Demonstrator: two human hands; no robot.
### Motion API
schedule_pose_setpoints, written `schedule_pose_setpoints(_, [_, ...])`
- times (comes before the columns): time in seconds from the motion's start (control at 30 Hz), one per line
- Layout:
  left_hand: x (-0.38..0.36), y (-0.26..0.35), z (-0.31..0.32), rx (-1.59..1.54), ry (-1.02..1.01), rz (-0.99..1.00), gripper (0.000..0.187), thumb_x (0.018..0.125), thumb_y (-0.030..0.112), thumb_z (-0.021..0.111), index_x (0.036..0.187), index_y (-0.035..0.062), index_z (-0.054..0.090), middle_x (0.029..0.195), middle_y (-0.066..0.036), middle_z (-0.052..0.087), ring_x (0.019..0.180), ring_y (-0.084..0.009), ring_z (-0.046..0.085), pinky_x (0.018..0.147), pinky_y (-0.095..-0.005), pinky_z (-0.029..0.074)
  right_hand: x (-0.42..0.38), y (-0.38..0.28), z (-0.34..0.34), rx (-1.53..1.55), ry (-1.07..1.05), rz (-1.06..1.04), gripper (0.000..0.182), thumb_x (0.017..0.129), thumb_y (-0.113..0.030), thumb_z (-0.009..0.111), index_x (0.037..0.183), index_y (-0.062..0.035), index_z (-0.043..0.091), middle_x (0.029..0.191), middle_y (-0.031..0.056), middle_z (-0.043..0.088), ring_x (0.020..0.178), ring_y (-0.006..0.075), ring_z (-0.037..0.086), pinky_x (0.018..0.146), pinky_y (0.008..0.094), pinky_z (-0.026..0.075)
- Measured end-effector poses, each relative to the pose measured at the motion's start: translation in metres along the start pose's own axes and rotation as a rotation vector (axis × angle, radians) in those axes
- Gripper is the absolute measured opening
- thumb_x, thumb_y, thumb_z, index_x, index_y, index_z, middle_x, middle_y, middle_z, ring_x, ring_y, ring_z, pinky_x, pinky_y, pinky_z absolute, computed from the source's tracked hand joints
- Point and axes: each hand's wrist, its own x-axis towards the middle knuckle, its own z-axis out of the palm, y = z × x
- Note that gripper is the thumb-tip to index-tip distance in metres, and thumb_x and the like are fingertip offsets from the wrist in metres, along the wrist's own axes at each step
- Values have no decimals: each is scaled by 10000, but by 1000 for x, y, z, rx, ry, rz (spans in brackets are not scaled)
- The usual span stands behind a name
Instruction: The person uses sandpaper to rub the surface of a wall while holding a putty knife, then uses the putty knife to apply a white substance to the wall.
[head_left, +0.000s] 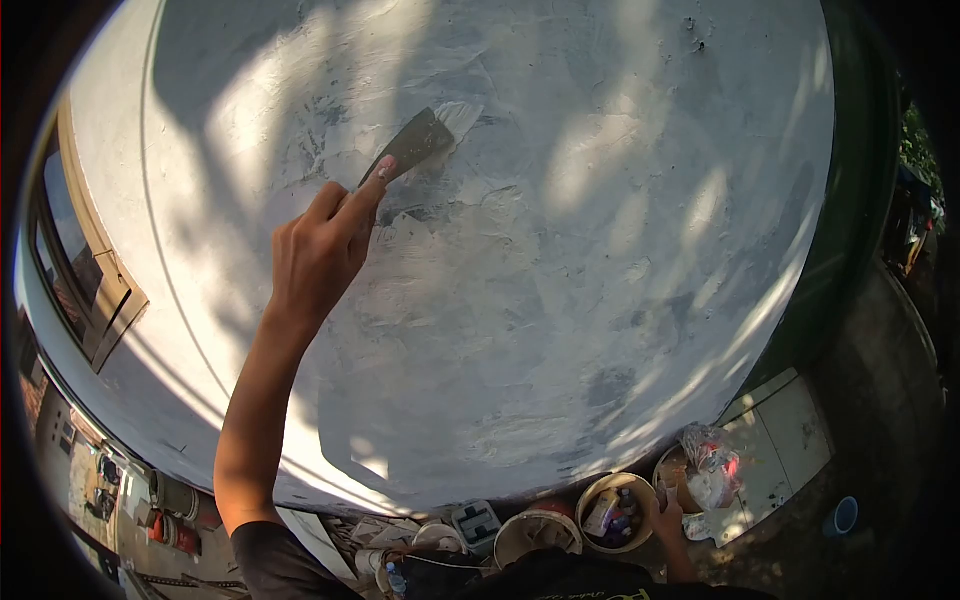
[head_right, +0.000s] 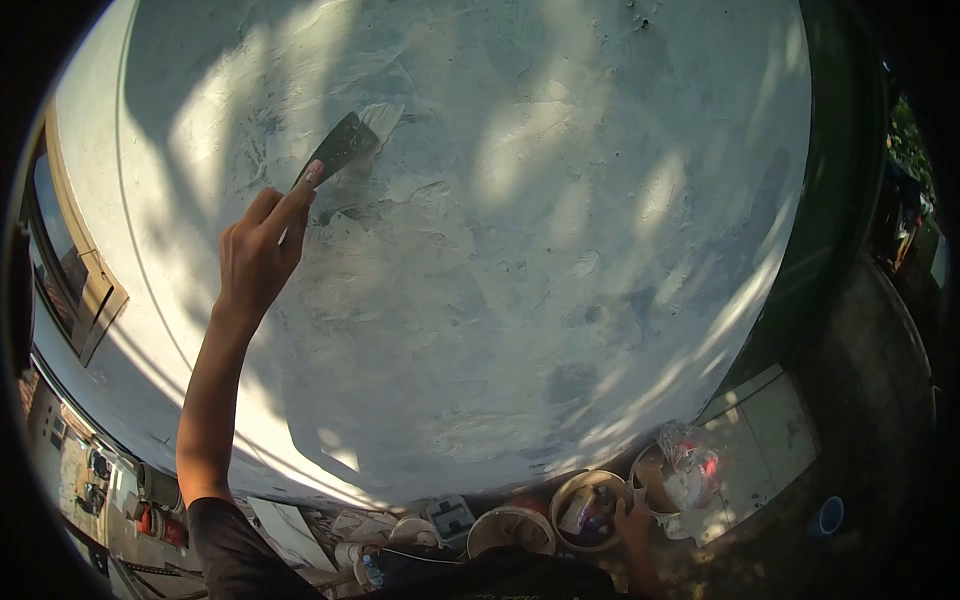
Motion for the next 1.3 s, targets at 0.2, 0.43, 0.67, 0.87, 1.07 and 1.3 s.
schedule_pose_setpoints(0.2, [4,-19,-9,51,-54,115,468,885,113,696,1320,271,628,667,17,510,475,-103,444,409,-305,396,-14,31,1,-53,15,62,451,862,-265,628,1187,43,572,957,311,654,938,474,647,797,497,507])
schedule_pose_setpoints(0.43, [19,-34,-14,39,-64,204,474,881,104,700,1320,268,630,669,9,467,472,-132,422,416,-321,393,-12,24,-3,-11,-14,129,519,861,-295,630,1274,9,552,1063,321,643,1007,501,614,881,532,486])
schedule_pose_setpoints(0.67, [38,-44,-10,24,-67,296,490,882,106,693,1335,276,615,671,8,457,477,-129,421,409,-324,396,-36,26,-4,-55,26,210,531,867,-261,625,1307,21,534,1133,328,613,1085,480,595,925,505,467])
schedule_pose_setpoints(0.87, [31,-58,-18,124,-143,306,469,899,104,671,1329,283,617,688,6,460,475,-132,427,416,-324,407,-57,19,-9,33,133,212,440,862,-240,624,1200,36,573,1049,311,626,1003,480,605,880,498,475])
schedule_pose_setpoints(1.07, [37,-48,-20,60,-116,283,456,904,110,662,1323,285,621,680,-2,468,476,-153,450,426,-330,418,-67,28,-9,50,151,206,294,851,-218,634,955,50,572,838,252,609,789,441,591,736,481,475])
schedule_pose_setpoints(1.3, [41,-51,-20,58,-127,268,469,895,110,675,1321,299,622,680,1,477,479,-158,455,433,-328,419,-91,99,18,-63,341,90,331,833,-249,631,963,49,565,833,246,608,786,437,597,724,491,469])
